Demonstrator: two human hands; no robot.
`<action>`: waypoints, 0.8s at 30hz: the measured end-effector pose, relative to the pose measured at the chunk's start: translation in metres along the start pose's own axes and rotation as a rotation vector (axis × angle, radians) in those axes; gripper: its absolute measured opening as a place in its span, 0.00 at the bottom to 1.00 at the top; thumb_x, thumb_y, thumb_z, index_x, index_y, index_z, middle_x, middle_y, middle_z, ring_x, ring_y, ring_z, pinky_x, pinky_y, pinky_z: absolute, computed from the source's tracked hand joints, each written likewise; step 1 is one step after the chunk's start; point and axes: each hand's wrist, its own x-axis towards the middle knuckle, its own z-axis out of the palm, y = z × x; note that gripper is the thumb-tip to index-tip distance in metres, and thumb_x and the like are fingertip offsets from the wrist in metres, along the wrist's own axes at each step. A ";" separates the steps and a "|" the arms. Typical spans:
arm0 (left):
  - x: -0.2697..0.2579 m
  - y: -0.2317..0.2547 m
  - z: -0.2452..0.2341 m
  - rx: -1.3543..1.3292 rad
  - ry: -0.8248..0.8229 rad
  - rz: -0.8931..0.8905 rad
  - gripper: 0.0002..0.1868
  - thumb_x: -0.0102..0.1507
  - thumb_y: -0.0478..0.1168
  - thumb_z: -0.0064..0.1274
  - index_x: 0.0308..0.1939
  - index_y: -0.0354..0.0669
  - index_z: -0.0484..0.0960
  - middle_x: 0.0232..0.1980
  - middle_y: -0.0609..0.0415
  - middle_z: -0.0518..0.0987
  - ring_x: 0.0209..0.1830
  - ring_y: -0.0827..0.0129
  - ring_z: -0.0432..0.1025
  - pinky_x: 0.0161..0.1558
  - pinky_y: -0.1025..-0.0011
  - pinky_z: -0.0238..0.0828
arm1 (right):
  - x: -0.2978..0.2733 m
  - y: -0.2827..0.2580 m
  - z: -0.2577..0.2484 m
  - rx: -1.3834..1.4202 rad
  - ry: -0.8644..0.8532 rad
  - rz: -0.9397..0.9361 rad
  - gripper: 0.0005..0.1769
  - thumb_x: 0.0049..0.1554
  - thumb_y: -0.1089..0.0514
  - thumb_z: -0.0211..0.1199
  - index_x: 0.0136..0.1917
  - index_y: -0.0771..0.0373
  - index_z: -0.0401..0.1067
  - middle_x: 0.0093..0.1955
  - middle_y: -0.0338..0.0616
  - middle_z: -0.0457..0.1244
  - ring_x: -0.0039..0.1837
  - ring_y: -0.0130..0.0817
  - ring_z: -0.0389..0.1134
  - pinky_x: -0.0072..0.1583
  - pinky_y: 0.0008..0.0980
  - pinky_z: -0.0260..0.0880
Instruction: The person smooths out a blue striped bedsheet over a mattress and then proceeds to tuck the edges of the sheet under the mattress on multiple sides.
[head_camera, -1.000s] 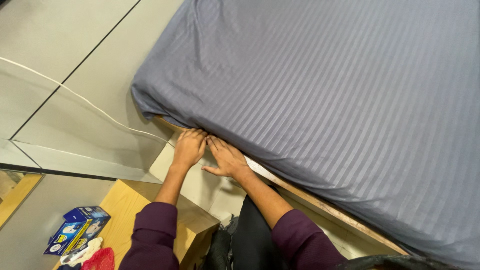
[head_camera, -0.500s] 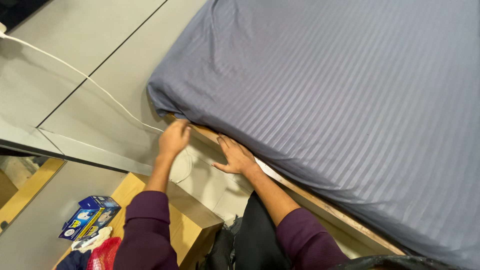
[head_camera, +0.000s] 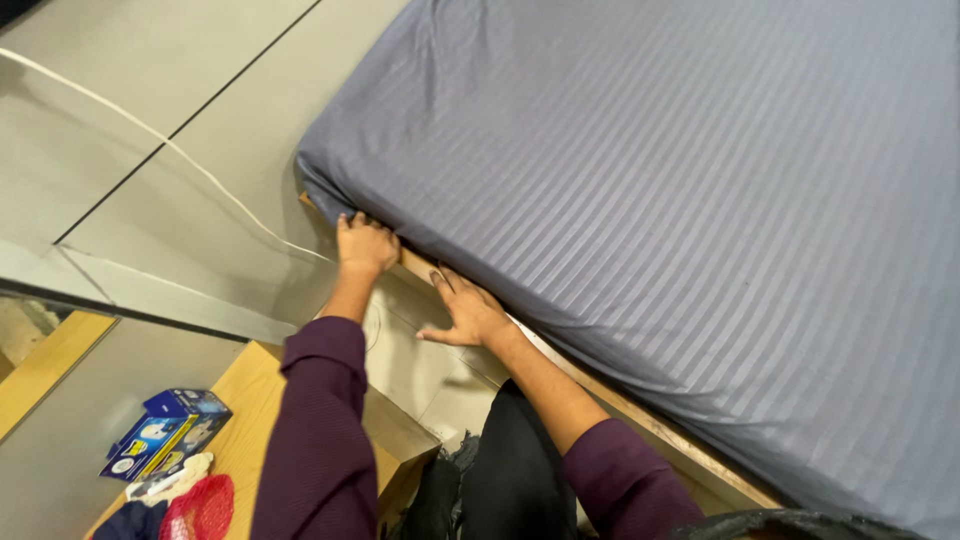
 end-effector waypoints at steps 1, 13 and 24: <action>0.006 0.007 0.001 0.066 0.023 -0.065 0.28 0.69 0.57 0.32 0.66 0.52 0.77 0.76 0.55 0.66 0.81 0.53 0.48 0.74 0.35 0.38 | 0.007 0.004 0.003 0.037 -0.004 0.008 0.68 0.50 0.18 0.60 0.77 0.79 0.51 0.78 0.74 0.47 0.78 0.65 0.50 0.76 0.50 0.50; 0.012 -0.010 0.043 -1.063 0.043 -0.003 0.29 0.63 0.49 0.42 0.69 0.52 0.74 0.81 0.59 0.57 0.82 0.52 0.21 0.74 0.35 0.21 | 0.006 -0.021 -0.014 -0.008 0.048 0.039 0.62 0.49 0.20 0.59 0.76 0.73 0.56 0.76 0.66 0.52 0.76 0.59 0.55 0.72 0.49 0.57; -0.043 0.016 -0.005 -0.813 0.537 -0.196 0.12 0.58 0.39 0.57 0.42 0.36 0.87 0.50 0.41 0.83 0.65 0.50 0.68 0.67 0.58 0.64 | 0.019 -0.024 0.003 -0.172 0.021 0.216 0.65 0.51 0.17 0.53 0.78 0.74 0.50 0.77 0.64 0.53 0.78 0.52 0.54 0.75 0.42 0.54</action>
